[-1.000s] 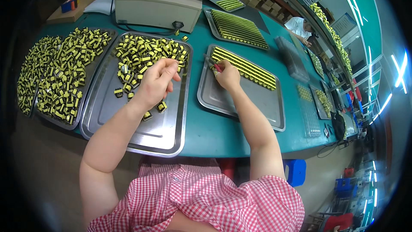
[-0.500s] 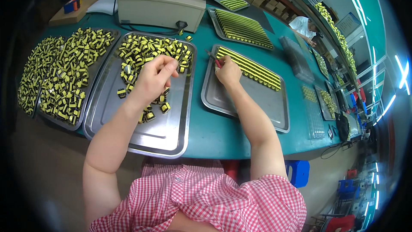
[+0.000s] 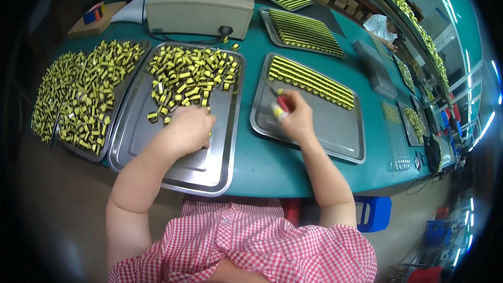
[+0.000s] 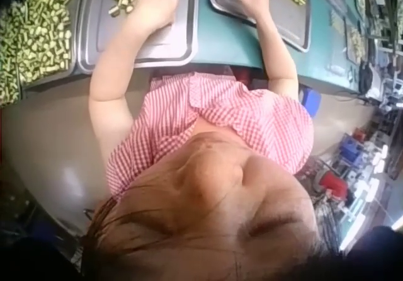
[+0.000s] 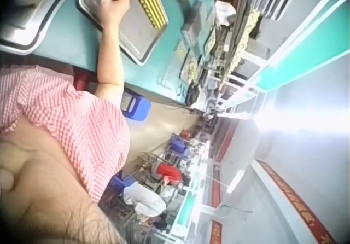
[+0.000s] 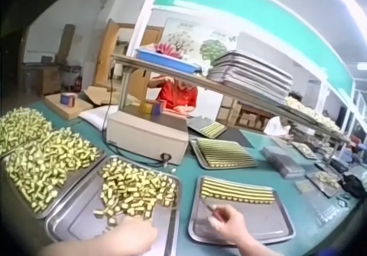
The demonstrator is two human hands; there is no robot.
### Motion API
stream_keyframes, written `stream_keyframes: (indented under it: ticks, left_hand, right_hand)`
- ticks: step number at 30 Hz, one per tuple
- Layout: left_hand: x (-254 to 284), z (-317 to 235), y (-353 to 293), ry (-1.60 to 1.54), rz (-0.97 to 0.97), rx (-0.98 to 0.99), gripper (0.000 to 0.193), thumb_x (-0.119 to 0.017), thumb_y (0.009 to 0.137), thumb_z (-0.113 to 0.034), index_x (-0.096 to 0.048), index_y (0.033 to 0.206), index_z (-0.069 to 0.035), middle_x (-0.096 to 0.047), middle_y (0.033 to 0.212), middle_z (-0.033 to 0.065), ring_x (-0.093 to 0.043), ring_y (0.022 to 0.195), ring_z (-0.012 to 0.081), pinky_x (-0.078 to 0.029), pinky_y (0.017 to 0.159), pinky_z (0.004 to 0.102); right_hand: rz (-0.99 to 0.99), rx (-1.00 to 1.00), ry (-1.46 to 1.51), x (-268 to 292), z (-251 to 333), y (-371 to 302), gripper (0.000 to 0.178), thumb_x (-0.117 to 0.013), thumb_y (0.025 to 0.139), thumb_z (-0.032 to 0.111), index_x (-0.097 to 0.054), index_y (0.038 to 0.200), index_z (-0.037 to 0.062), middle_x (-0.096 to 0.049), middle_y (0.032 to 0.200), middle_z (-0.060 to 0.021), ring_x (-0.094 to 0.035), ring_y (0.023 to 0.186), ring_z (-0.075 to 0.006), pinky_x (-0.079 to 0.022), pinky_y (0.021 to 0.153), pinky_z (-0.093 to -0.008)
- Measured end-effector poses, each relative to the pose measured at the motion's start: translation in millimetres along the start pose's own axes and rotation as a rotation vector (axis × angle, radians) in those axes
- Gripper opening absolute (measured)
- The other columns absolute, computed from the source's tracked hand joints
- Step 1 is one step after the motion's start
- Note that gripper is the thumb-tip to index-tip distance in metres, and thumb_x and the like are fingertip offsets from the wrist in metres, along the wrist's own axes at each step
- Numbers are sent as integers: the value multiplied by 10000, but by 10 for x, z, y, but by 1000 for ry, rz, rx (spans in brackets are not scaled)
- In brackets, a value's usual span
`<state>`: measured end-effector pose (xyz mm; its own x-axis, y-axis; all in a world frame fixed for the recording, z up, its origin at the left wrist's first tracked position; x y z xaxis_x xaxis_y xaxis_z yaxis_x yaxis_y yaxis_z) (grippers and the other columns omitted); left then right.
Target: The person assembles small electronic components with yellow casings using pliers at a factory workstation.
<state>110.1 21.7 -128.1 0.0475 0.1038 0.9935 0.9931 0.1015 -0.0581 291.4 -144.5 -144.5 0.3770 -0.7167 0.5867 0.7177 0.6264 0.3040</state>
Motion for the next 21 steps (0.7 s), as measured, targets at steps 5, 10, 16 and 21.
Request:
stream_keyframes:
  ticks: [5,10,16,21]
  left_hand:
    - [-72,-119,-42,126,-120,13,215,-664,641,-162,-609,821,-58,-596,839,110,-585,810,278,-483,687,388]
    - [43,-309,3,-109,-337,-39,250,-692,638,-150,-572,833,-49,-554,822,96,-562,807,278,-470,650,384]
    - [-3,-465,65,-328,-669,-229,330,-729,584,-107,-551,848,-23,-549,801,105,-539,725,282,-454,614,362]
    - [-23,-483,127,-374,-714,-288,350,-740,582,-100,-557,872,-31,-551,776,107,-543,706,290,-457,608,367]
  right_hand:
    - [79,-15,95,-4,129,-241,311,-668,769,68,-542,1045,0,-604,883,-54,-551,831,-100,-446,767,-245]
    - [272,-54,410,-115,165,-377,430,-708,751,175,-528,1107,14,-626,957,-117,-598,929,-167,-465,823,-281]
    - [449,-107,477,-184,291,-495,409,-677,779,99,-488,1124,-15,-606,989,-96,-568,934,-131,-447,829,-265]
    - [464,-200,515,-192,255,-464,377,-688,774,133,-514,1079,-7,-608,969,-83,-567,914,-119,-445,821,-263]
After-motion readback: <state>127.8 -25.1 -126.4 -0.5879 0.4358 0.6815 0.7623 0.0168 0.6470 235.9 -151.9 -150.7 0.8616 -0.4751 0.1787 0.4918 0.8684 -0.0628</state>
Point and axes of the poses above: each hand's wrist, its own y-axis towards the middle knuckle, its own x-axis out of the back of the hand, z = x × y, the point moved 2 cm from there along y, towards the middle knuckle
